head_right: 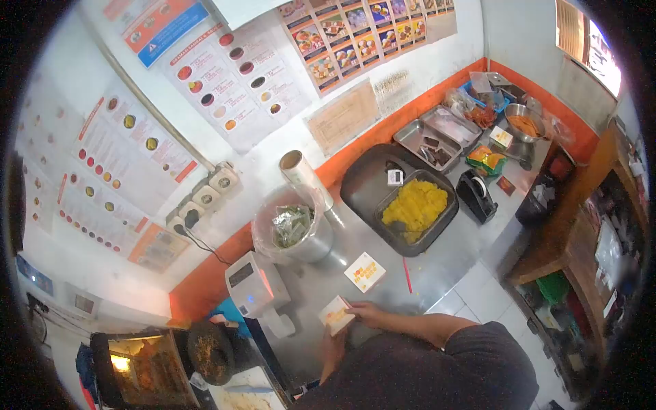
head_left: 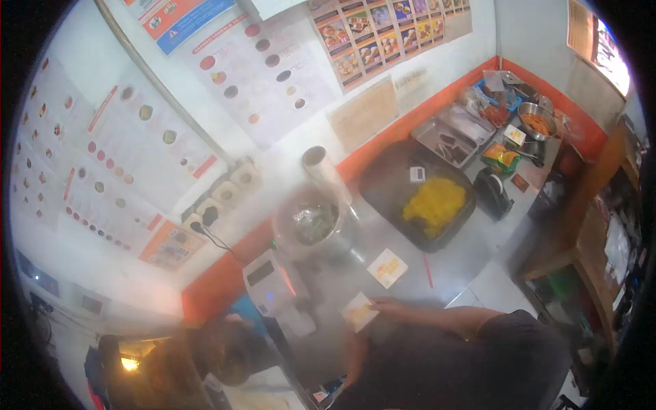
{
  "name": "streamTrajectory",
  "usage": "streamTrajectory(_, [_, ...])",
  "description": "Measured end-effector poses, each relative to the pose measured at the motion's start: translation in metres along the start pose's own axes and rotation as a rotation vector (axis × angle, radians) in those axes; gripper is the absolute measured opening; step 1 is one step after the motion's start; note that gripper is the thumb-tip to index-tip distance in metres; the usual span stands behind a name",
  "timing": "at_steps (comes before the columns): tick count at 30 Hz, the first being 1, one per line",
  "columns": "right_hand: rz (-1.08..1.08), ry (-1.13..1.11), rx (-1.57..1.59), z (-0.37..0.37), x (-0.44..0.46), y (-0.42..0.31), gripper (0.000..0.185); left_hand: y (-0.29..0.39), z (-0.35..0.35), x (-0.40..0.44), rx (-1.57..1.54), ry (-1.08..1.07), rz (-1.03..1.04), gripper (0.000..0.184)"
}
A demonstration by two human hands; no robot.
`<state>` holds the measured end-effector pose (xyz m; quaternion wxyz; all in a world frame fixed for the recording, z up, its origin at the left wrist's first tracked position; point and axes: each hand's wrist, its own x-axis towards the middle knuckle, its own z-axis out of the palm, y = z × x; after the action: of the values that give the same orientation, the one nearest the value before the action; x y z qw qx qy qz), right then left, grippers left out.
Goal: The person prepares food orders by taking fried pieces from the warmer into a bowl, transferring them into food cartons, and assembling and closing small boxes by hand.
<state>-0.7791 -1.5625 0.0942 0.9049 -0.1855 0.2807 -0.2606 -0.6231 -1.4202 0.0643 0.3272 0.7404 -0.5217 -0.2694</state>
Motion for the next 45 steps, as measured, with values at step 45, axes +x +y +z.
streamTrajectory(45, [-0.44,0.512,-0.636,-0.295,-0.267,-0.413,0.037,0.289,0.028,0.082,0.275,0.169,-0.489,0.068])
